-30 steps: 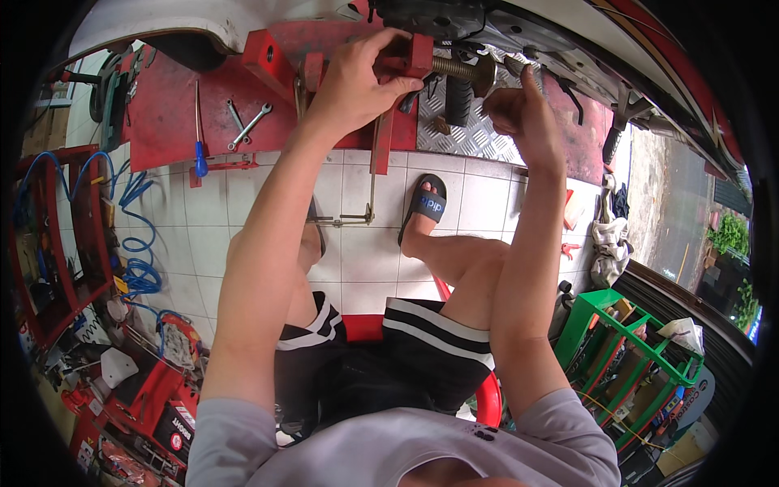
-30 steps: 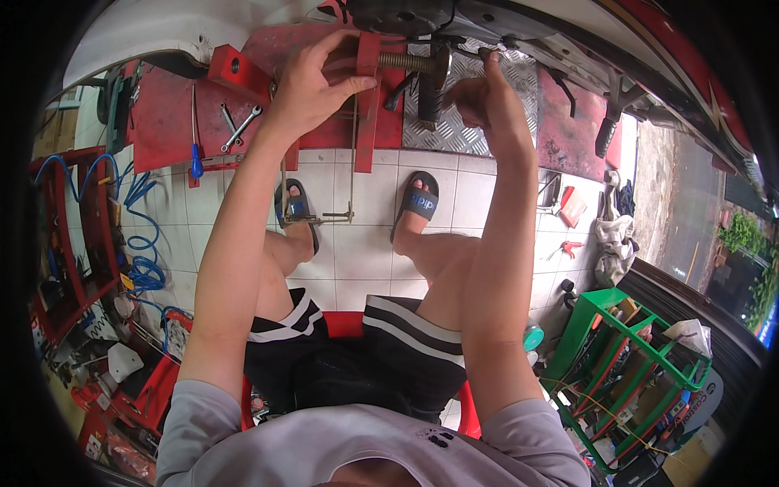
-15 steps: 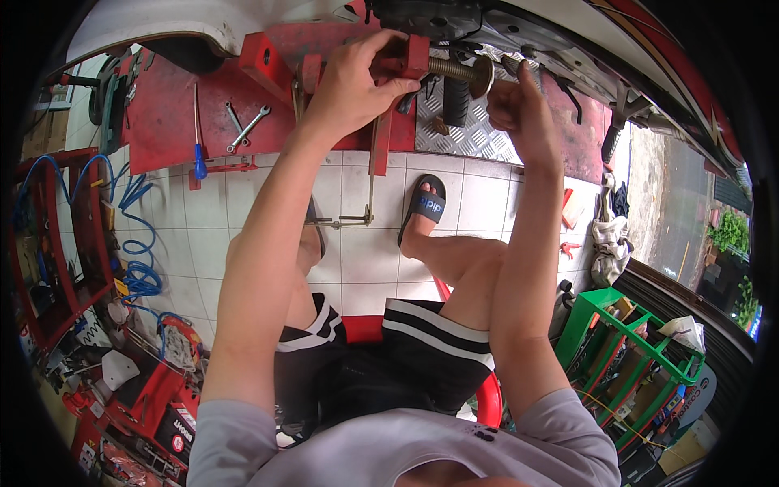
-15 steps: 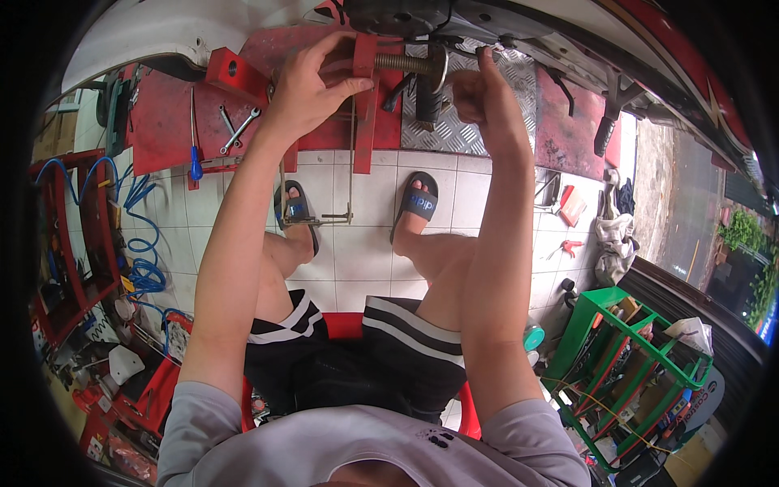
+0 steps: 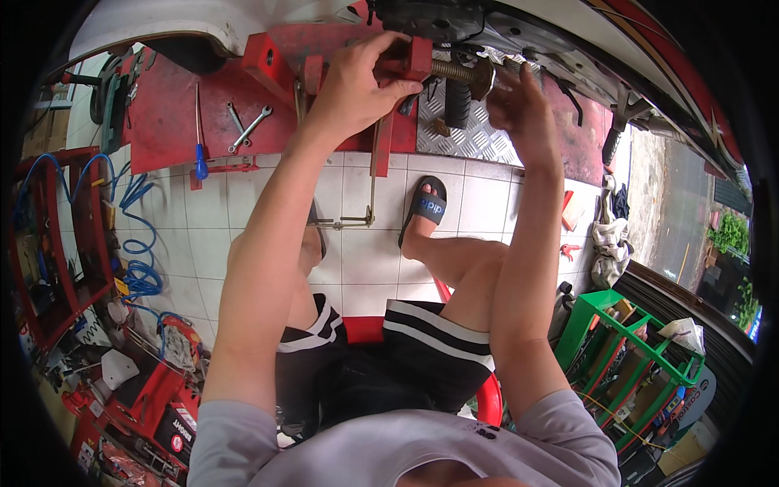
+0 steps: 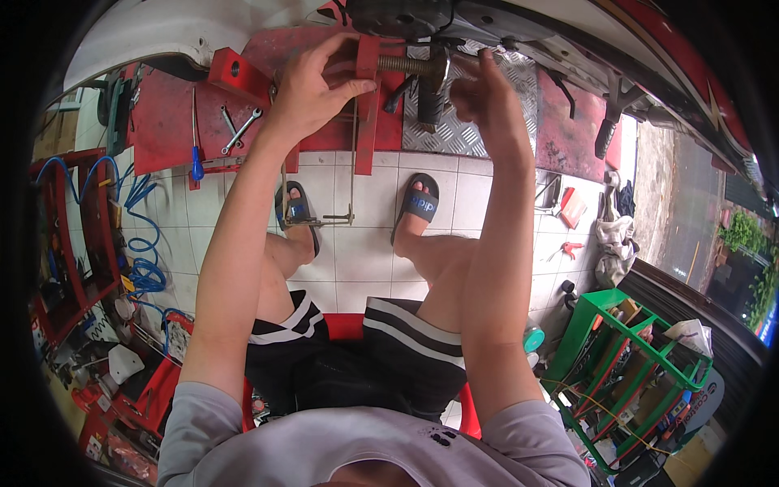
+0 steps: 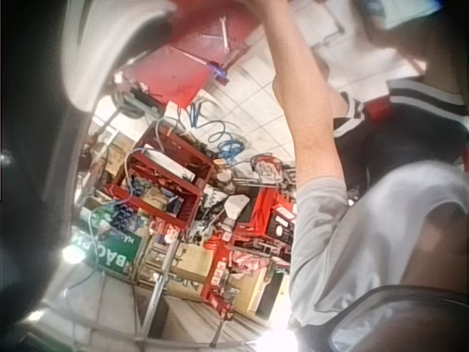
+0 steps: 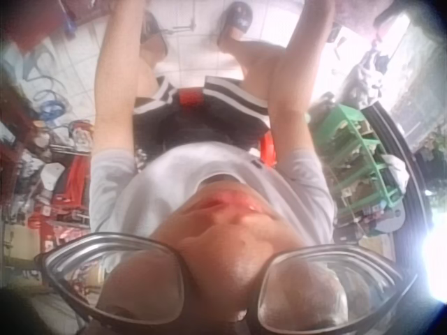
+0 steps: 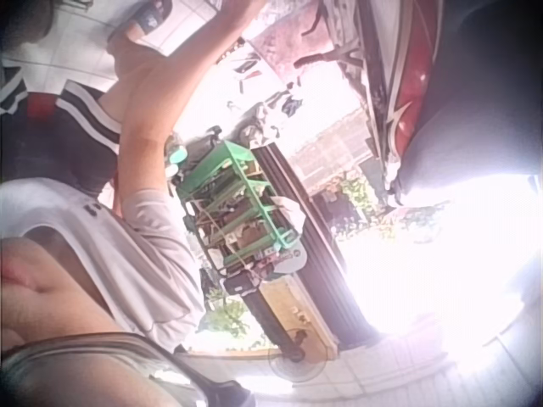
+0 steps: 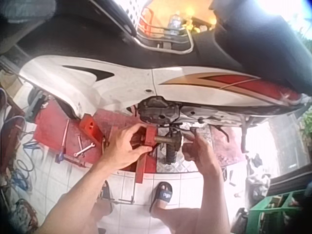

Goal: The person sits on a red stool and works on a motorcycle part mounted on a red stand. They use both hands to manipulate a threaded rod and a spring mechanism, adjusting the components by hand. The person briefly reaches into a waist pouch before resuming the mechanical work.

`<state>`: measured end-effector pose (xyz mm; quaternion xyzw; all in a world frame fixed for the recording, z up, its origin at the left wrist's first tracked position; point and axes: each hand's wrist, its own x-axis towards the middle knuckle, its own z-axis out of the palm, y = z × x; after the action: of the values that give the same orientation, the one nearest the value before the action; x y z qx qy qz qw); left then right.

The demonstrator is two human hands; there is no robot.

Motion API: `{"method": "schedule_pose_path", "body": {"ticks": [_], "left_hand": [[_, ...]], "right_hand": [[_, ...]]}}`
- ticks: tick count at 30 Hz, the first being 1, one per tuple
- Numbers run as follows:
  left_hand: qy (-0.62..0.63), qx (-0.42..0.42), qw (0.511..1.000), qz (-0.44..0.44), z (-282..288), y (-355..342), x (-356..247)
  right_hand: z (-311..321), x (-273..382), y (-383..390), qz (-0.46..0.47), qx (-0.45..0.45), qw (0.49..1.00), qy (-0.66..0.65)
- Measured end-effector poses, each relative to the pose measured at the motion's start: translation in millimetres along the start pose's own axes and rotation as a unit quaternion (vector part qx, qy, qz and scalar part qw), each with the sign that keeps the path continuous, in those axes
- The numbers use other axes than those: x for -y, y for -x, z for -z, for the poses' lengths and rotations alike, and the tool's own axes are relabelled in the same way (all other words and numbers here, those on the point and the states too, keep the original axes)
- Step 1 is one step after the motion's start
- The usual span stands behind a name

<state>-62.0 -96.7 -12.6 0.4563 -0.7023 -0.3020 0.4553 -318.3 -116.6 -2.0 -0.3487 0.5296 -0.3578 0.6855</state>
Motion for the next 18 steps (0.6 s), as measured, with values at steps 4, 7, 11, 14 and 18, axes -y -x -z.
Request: {"method": "schedule_pose_path", "body": {"ticks": [4,7,11,14,18], "left_hand": [[-0.018,-0.006,1.0,-0.006,0.0,0.3,-1.9],[-0.026,0.001,1.0,0.005,0.5,0.5,-1.5],[-0.017,0.004,1.0,-0.003,-0.7,-0.7,-0.4],[0.008,0.004,1.0,0.016,-0.8,2.0,3.2],[0.008,0.009,1.0,0.014,-2.0,0.0,2.6]], "right_hand": [[12.7,-0.9,-2.2,-0.024,0.088,0.994,0.055],[0.3,1.0,0.0,0.055,-0.026,0.998,0.003],[13.1,-2.3,-0.3,-0.007,0.03,0.997,0.065],[-0.5,1.2,1.4,0.021,0.004,1.0,-0.012],[-0.2,-2.4,1.2,0.011,0.032,0.999,0.04]]}}
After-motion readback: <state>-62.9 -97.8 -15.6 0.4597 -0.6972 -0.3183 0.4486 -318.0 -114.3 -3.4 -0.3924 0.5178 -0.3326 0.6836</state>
